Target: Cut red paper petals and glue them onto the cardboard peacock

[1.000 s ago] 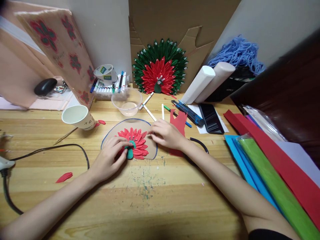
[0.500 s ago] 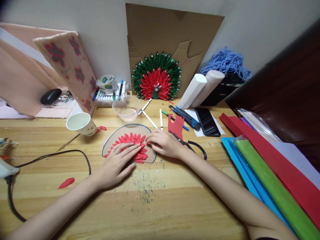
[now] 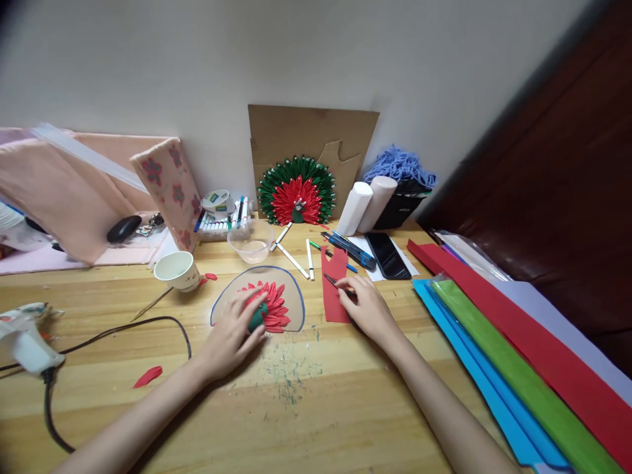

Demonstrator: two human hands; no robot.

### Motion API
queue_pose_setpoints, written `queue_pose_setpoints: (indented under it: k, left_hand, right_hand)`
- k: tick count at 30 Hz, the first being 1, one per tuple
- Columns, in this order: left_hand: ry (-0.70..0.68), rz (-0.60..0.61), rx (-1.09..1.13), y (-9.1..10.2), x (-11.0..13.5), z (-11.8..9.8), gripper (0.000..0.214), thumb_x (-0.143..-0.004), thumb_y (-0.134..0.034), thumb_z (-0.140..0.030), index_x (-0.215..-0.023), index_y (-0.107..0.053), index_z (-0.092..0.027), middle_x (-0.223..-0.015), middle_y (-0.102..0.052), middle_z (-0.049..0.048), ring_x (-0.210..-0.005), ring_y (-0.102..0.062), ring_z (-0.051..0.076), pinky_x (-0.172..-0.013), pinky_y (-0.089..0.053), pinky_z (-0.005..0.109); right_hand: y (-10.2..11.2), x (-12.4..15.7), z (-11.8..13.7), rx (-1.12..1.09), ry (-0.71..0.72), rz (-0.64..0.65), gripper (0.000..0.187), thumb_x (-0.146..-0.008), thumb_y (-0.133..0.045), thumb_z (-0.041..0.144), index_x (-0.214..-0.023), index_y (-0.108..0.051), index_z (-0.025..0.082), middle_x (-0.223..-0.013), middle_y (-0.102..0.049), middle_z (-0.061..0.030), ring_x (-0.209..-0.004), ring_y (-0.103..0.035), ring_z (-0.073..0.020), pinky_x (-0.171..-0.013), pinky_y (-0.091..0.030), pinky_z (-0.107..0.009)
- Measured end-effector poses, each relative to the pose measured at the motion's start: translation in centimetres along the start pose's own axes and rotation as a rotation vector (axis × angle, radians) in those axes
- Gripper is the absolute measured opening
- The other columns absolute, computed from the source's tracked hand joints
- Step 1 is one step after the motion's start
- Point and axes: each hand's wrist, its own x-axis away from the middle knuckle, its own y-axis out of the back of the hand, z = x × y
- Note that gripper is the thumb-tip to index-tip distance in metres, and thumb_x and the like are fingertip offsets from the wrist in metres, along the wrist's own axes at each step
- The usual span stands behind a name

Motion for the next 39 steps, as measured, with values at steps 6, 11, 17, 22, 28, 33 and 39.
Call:
queue_pose_setpoints:
  k: [6, 11, 17, 22, 28, 33, 39]
  left_hand:
    - [0.548, -0.084, -0.133, 2.2, -0.7, 3.7, 0.051, -0.08, -0.054, -0.04, -0.118, -0.047, -0.008, -0.109, -0.055, 0.0201, -0.106, -0.052, 0.034, -0.087, -0.042, 0.049]
    - [0.65, 0.036, 0.031, 2.7, -0.7, 6.0, 0.047, -0.069, -0.065, -0.048, -0.101, -0.053, -0.016, -0.097, -0.063, 0.0102, -0.091, -0.061, 0.026, -0.074, -0.045, 0.034]
    - [0.685, 0.042, 0.101, 2.2, -0.9, 6.6, 0.033, -0.071, -0.063, -0.041, -0.089, -0.055, -0.015, -0.08, -0.066, 0.006, -0.076, -0.062, 0.02, -0.065, -0.043, 0.027]
    - [0.71, 0.05, 0.089, 2.7, -1.0, 6.3, 0.025, -0.079, -0.049, -0.037, -0.07, -0.059, -0.016, -0.078, -0.068, 0.0087, -0.074, -0.061, 0.023, -0.063, -0.039, 0.029]
    - [0.697, 0.014, 0.162, 3.3, -1.1, 5.4, 0.026, -0.076, -0.051, -0.037, -0.061, -0.06, -0.018, -0.076, -0.069, 0.0095, -0.079, -0.061, 0.025, -0.07, -0.039, 0.031]
    - [0.736, -0.068, 0.363, 2.9, -1.4, 5.2, 0.016, -0.067, -0.059, -0.031, -0.057, -0.058, -0.018, -0.067, -0.067, 0.0061, -0.081, -0.061, 0.026, -0.073, -0.041, 0.031]
    - [0.768, -0.154, 0.74, 3.6, -1.8, 4.2, 0.032, -0.065, -0.062, -0.044, -0.077, -0.058, -0.014, -0.067, -0.066, 0.0037, -0.066, -0.062, 0.019, -0.061, -0.045, 0.028]
  right_hand:
    - [0.8, 1.9, -3.9, 0.017, -0.212, 0.098, 0.037, -0.069, -0.065, 0.046, -0.091, -0.055, 0.018, -0.093, -0.06, -0.0094, -0.085, -0.058, -0.024, -0.076, -0.048, -0.038]
    - [0.9, 2.3, -4.9, -0.031, -0.294, 0.162, 0.034, -0.068, -0.063, 0.04, -0.091, -0.055, 0.016, -0.084, -0.061, -0.0078, -0.074, -0.058, -0.0202, -0.065, -0.048, -0.032]
    - [0.9, 2.1, -4.1, 0.088, -0.274, 0.127, 0.023, -0.063, -0.061, 0.029, -0.084, -0.059, 0.018, -0.082, -0.065, -0.0072, -0.073, -0.06, -0.0211, -0.064, -0.046, -0.03]
    - [1.6, 1.8, -2.5, -0.029, -0.321, -0.039, 0.018, -0.065, -0.058, 0.029, -0.08, -0.059, 0.019, -0.082, -0.068, -0.0078, -0.078, -0.063, -0.0241, -0.066, -0.046, -0.031]
    - [-0.2, 2.4, 2.4, -1.026, -0.518, 0.284, 0.026, -0.07, -0.065, 0.038, -0.08, -0.053, 0.017, -0.092, -0.069, -0.0121, -0.07, -0.067, -0.0194, -0.06, -0.055, -0.033]
    - [-1.7, 3.1, 5.9, -1.034, -0.681, 0.355, 0.032, -0.071, -0.069, 0.042, -0.078, -0.048, 0.018, -0.098, -0.068, -0.014, -0.07, -0.067, -0.0173, -0.055, -0.055, -0.03]
    - [-2.2, 3.4, 6.2, -1.064, -0.642, 0.331, 0.046, -0.06, -0.077, 0.048, -0.076, -0.044, 0.019, -0.117, -0.062, -0.0155, -0.077, -0.068, -0.0185, -0.057, -0.057, -0.03]
